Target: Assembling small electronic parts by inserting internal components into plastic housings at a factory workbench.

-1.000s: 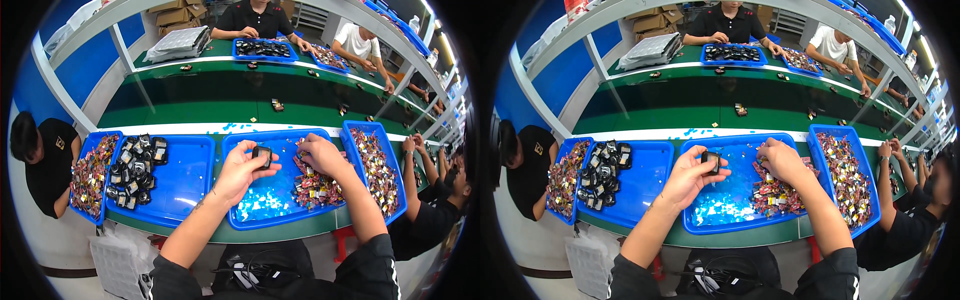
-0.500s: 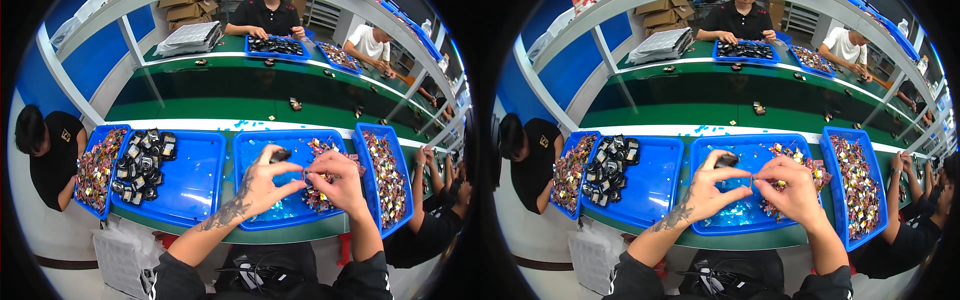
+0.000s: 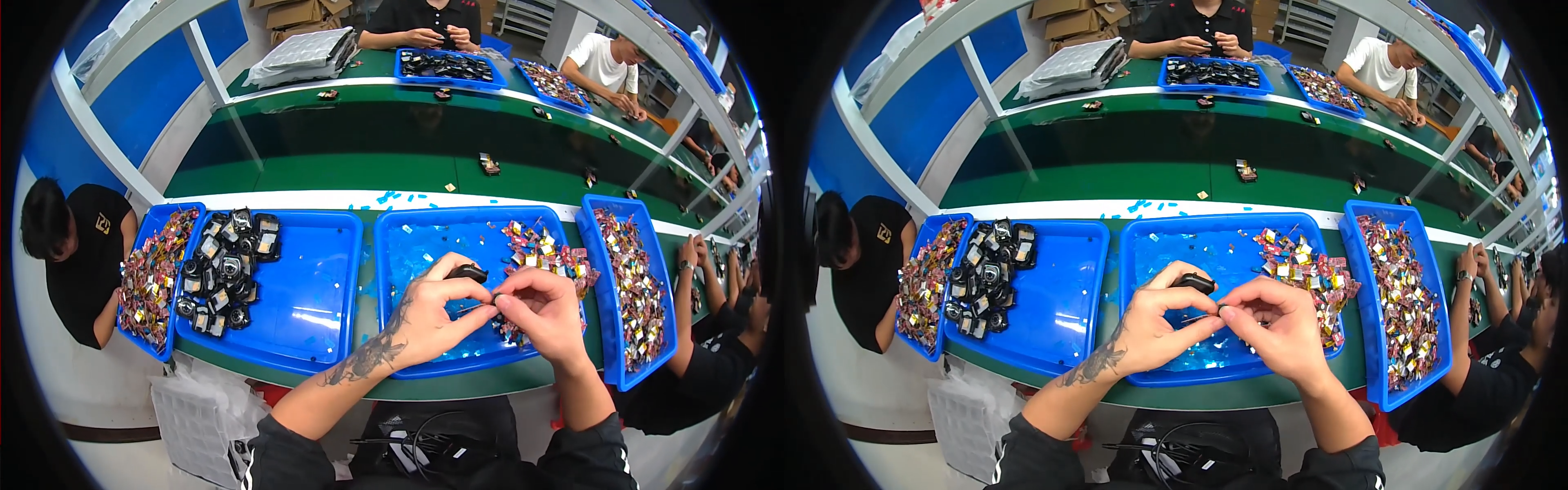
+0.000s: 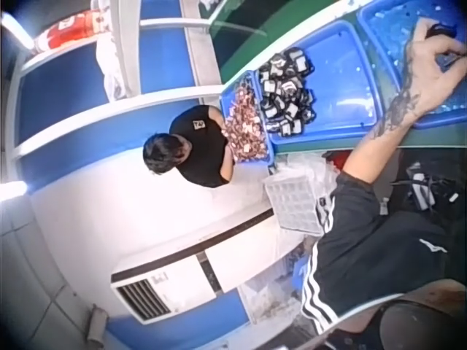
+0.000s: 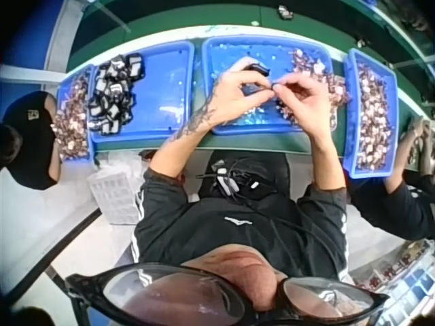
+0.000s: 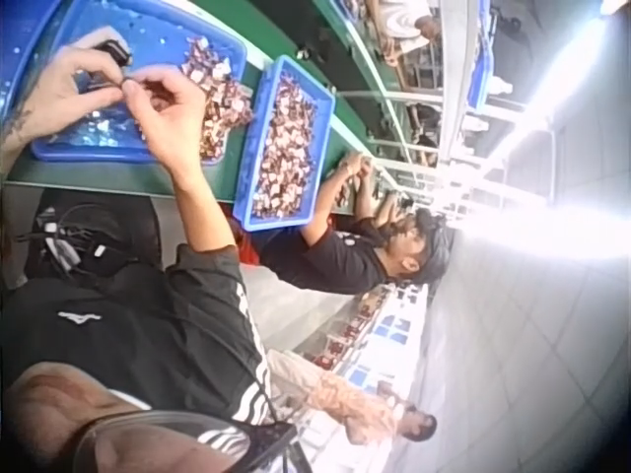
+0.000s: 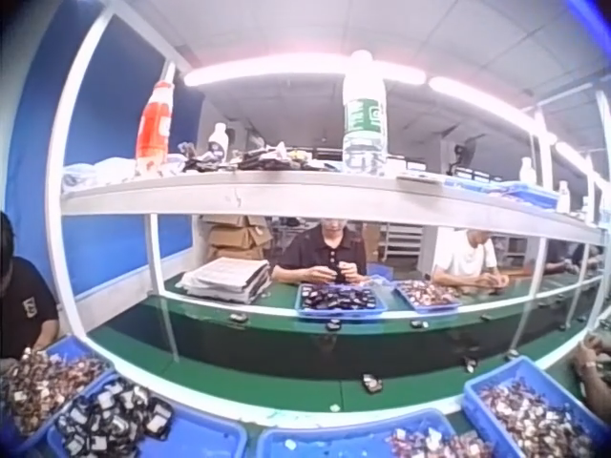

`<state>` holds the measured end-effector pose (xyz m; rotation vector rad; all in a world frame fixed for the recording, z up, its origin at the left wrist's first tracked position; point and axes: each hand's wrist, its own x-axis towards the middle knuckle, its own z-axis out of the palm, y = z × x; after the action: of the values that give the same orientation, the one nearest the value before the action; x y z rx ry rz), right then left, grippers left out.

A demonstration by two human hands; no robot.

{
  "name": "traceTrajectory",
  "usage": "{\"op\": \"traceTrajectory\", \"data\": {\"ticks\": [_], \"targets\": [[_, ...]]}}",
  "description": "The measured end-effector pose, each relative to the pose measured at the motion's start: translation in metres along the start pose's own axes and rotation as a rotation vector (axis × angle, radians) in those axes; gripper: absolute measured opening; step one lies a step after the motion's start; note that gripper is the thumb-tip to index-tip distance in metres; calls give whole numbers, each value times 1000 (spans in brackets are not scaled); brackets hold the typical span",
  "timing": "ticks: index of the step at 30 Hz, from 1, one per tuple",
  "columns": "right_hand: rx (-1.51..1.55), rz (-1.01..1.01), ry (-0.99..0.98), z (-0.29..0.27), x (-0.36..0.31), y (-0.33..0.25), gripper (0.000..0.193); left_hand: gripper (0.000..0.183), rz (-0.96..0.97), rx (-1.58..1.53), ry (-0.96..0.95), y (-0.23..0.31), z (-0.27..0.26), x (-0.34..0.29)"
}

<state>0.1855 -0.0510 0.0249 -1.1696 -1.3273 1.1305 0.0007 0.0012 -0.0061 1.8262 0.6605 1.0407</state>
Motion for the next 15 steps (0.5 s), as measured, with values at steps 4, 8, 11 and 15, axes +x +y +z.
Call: {"op": "traceTrajectory", "data": {"ticks": [4,8,11,15], "targets": [[-5,-46,-29,-2,1,-1,9,13,-78,-79,-34,2,-1,-1],[61,95,-55,-6,0,-5,5,13,-11,-16,-17,1,1,-1],[107,195,-96,-13,4,-4,5,14,3,16,-42,1,0,-2],[-196,144,23,-7,8,6,6,14,67,55,14,2,3,-1]]}}
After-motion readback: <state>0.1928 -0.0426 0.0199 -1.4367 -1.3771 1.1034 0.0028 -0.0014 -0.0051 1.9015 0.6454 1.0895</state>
